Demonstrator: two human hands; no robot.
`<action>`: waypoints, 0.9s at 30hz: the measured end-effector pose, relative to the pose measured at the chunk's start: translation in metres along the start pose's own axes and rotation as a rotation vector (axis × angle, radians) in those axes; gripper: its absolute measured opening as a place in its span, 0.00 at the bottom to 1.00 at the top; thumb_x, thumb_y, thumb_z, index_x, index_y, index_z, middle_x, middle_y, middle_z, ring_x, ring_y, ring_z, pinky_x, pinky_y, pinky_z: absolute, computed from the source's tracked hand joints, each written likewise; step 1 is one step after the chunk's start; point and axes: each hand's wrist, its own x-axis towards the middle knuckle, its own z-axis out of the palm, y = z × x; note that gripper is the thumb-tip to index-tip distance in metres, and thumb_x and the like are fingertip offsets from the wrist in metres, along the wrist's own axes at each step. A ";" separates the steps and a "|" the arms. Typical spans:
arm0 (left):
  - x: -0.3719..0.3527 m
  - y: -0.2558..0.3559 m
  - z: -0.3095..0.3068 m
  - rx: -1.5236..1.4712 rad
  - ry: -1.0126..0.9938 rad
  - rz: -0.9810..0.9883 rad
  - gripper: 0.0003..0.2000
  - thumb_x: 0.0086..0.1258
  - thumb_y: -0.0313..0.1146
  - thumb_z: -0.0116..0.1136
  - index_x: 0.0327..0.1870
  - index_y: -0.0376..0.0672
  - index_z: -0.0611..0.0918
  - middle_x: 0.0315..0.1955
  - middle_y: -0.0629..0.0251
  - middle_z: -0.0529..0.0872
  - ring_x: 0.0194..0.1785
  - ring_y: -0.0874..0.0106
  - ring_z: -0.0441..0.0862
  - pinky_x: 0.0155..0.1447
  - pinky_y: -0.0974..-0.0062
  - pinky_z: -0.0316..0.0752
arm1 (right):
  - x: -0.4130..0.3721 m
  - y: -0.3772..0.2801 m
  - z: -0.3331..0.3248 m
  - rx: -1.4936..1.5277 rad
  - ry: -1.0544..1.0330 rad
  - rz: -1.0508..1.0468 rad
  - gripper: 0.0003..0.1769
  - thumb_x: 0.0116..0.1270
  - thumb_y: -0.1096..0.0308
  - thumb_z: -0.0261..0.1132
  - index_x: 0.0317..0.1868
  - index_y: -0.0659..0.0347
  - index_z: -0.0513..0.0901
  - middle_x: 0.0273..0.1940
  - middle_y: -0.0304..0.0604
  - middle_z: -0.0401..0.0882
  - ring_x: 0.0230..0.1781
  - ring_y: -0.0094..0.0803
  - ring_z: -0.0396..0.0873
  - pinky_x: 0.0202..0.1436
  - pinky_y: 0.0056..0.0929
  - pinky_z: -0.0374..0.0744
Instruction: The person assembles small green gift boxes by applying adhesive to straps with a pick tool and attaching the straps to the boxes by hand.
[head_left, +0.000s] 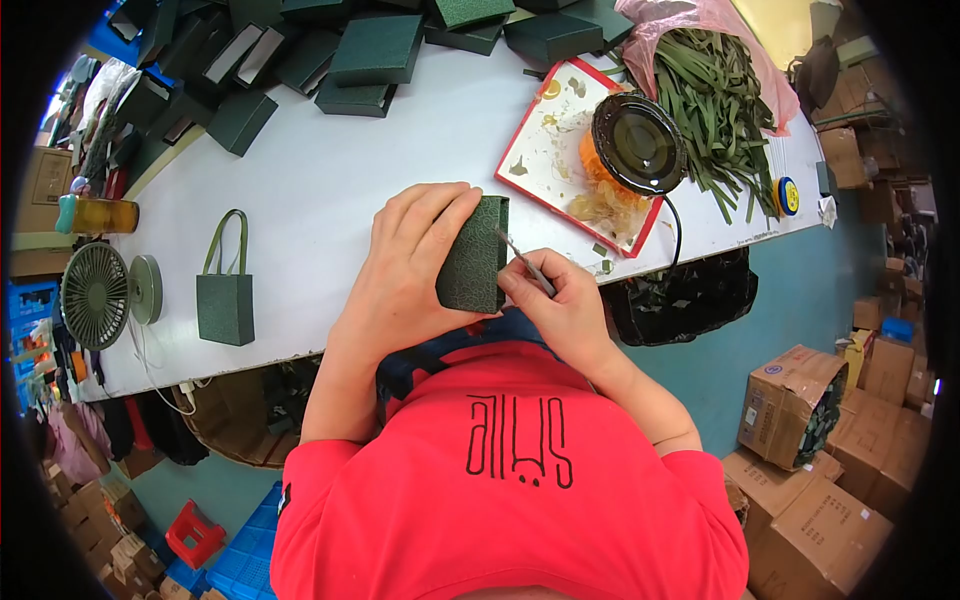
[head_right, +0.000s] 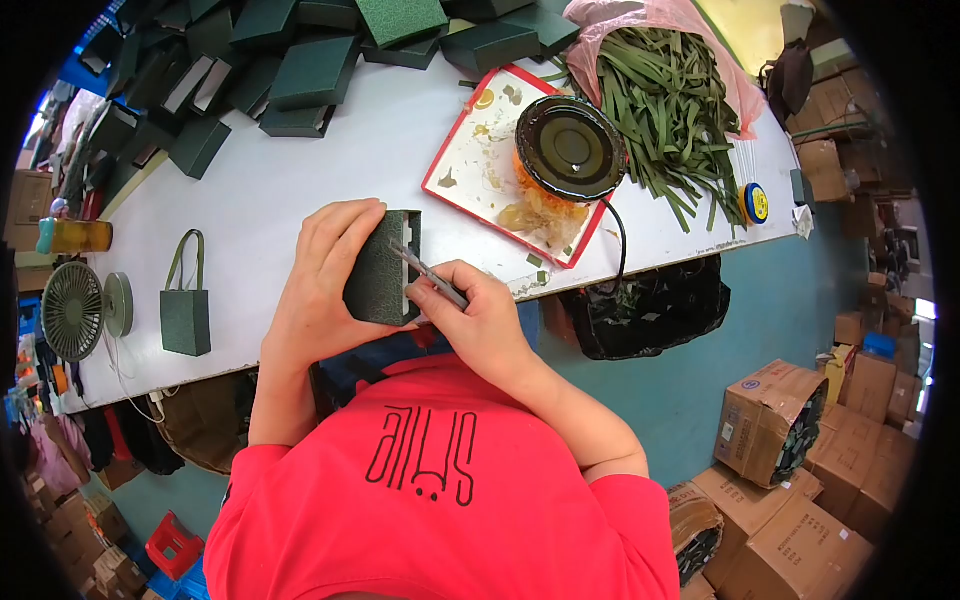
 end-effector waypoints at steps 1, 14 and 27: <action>0.000 -0.001 0.000 -0.004 0.003 -0.001 0.48 0.37 0.35 0.82 0.67 0.40 0.73 0.64 0.56 0.74 0.67 0.53 0.71 0.68 0.57 0.67 | 0.001 0.003 -0.003 -0.020 -0.007 -0.011 0.10 0.74 0.68 0.65 0.49 0.66 0.82 0.30 0.36 0.83 0.30 0.17 0.79 0.35 0.22 0.77; 0.000 -0.006 -0.004 -0.025 0.007 0.000 0.51 0.35 0.37 0.86 0.68 0.37 0.72 0.63 0.52 0.75 0.66 0.51 0.71 0.69 0.57 0.69 | -0.008 -0.014 -0.046 -0.880 0.067 -0.555 0.20 0.65 0.63 0.72 0.57 0.56 0.84 0.26 0.43 0.70 0.23 0.40 0.73 0.27 0.36 0.71; -0.001 -0.003 -0.005 0.034 0.020 -0.020 0.51 0.33 0.34 0.85 0.68 0.38 0.72 0.63 0.53 0.75 0.66 0.52 0.71 0.68 0.57 0.69 | -0.014 -0.010 -0.042 -0.949 0.033 -0.599 0.21 0.62 0.61 0.73 0.55 0.56 0.85 0.26 0.41 0.70 0.22 0.37 0.73 0.26 0.35 0.73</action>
